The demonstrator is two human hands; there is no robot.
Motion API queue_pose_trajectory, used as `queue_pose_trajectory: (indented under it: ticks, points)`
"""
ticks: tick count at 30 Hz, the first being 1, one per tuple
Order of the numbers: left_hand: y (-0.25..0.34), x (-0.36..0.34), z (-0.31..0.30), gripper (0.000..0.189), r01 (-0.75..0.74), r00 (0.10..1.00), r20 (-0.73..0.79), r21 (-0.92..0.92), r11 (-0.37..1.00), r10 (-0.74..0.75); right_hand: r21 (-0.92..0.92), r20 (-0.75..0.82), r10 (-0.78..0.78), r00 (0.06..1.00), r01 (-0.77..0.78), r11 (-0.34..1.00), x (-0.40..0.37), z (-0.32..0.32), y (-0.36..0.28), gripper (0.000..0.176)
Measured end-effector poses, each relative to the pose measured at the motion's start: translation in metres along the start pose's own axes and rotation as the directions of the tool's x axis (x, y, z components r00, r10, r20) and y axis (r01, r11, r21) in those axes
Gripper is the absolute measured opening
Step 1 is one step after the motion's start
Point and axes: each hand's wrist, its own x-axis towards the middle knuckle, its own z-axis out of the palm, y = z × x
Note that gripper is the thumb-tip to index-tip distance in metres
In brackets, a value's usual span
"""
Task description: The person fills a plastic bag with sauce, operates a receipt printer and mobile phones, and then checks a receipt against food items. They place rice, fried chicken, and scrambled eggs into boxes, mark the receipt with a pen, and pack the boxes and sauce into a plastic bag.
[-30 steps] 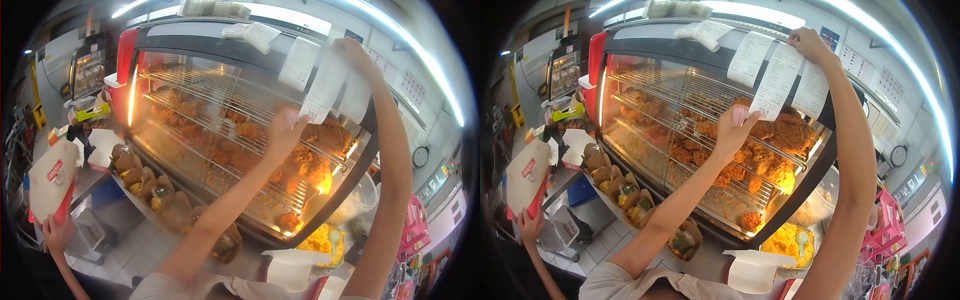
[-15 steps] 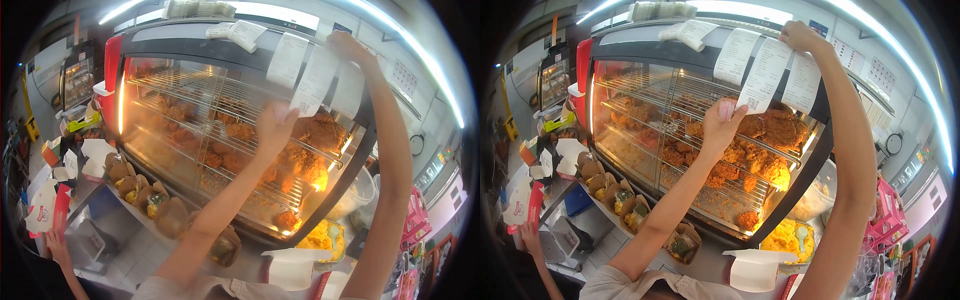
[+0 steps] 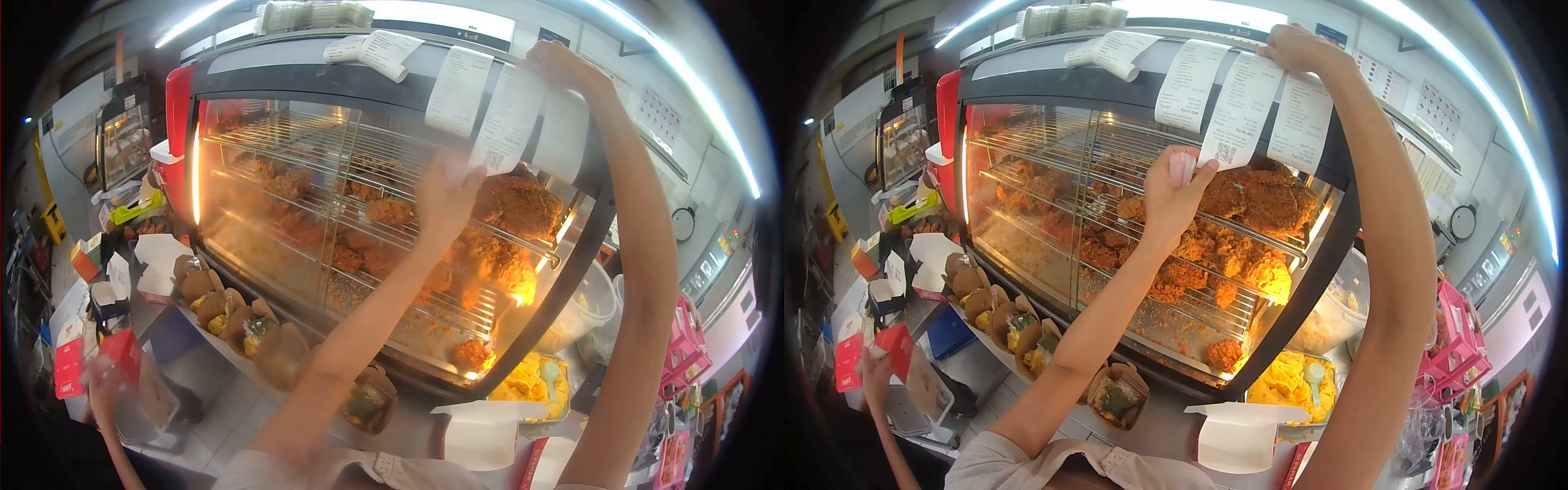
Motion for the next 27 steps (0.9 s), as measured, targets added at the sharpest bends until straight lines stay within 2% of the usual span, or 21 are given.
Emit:
queue_pose_trajectory:
  ticks: [2,5,6,8,10,12,14,16,19,20,22,24,26,27]
  points:
    - [-0.003,0.002,0.002,0.017,-0.010,1.000,-0.007,0.006,1.000,0.010,-0.002,0.066,0.041,0.997,-0.041,0.999,0.000,-0.003,-0.005,0.039]
    - [-0.008,0.001,0.003,0.018,-0.016,1.000,-0.020,0.006,1.000,0.016,0.108,0.018,0.070,0.997,-0.071,0.992,-0.005,-0.003,-0.010,0.037]
    - [-0.010,0.001,0.002,0.018,-0.010,1.000,-0.028,0.003,1.000,0.010,0.112,0.014,0.057,0.998,-0.058,0.992,-0.005,-0.004,-0.013,0.037]
    - [-0.011,0.000,0.002,0.019,-0.048,0.997,-0.058,-0.039,0.998,0.045,-0.032,0.002,-0.047,0.999,0.047,0.998,-0.003,-0.004,-0.006,0.034]
    - [-0.008,-0.002,-0.014,0.019,-0.097,0.989,-0.115,-0.060,0.993,0.090,0.054,-0.077,-0.084,0.993,0.088,0.995,0.002,0.005,0.001,0.031]
    - [0.004,-0.013,-0.023,0.019,0.019,0.999,0.036,-0.133,0.991,-0.014,0.070,-0.112,-0.110,0.988,0.118,0.991,0.003,0.011,0.003,0.030]
    - [0.008,-0.023,-0.032,0.017,-0.008,1.000,0.019,-0.165,0.986,0.011,0.067,-0.144,-0.121,0.982,0.132,0.989,0.005,0.011,0.000,0.030]
    - [0.014,-0.032,-0.046,0.013,0.044,0.992,0.127,-0.238,0.970,-0.014,0.016,-0.060,-0.050,0.997,0.051,0.999,0.004,0.008,0.001,0.029]
    - [0.043,-0.050,-0.074,0.011,0.095,0.984,0.170,-0.228,0.969,-0.056,0.010,-0.076,-0.014,0.997,0.015,1.000,0.010,0.008,0.003,0.025]
    - [0.045,-0.055,-0.085,0.011,0.105,0.984,0.163,-0.206,0.973,-0.072,0.001,-0.088,0.002,0.996,-0.001,1.000,0.016,0.012,0.007,0.025]
    - [0.049,-0.065,-0.100,0.012,0.128,0.986,0.136,-0.244,0.961,-0.097,-0.002,-0.009,-0.059,0.998,0.059,0.998,0.020,0.011,0.007,0.025]
    - [0.055,-0.072,-0.116,0.012,0.124,0.988,0.123,-0.239,0.963,-0.096,-0.001,0.054,0.021,0.998,-0.021,1.000,0.015,-0.003,-0.001,0.026]
    - [0.060,-0.081,-0.129,0.011,0.210,0.977,0.079,-0.264,0.941,-0.196,0.041,0.033,0.031,0.999,-0.032,0.999,0.015,-0.004,0.001,0.025]
    - [0.060,-0.085,-0.135,0.011,0.211,0.977,0.082,-0.269,0.940,-0.196,0.054,0.007,0.069,0.998,-0.069,0.996,0.016,-0.002,0.002,0.023]
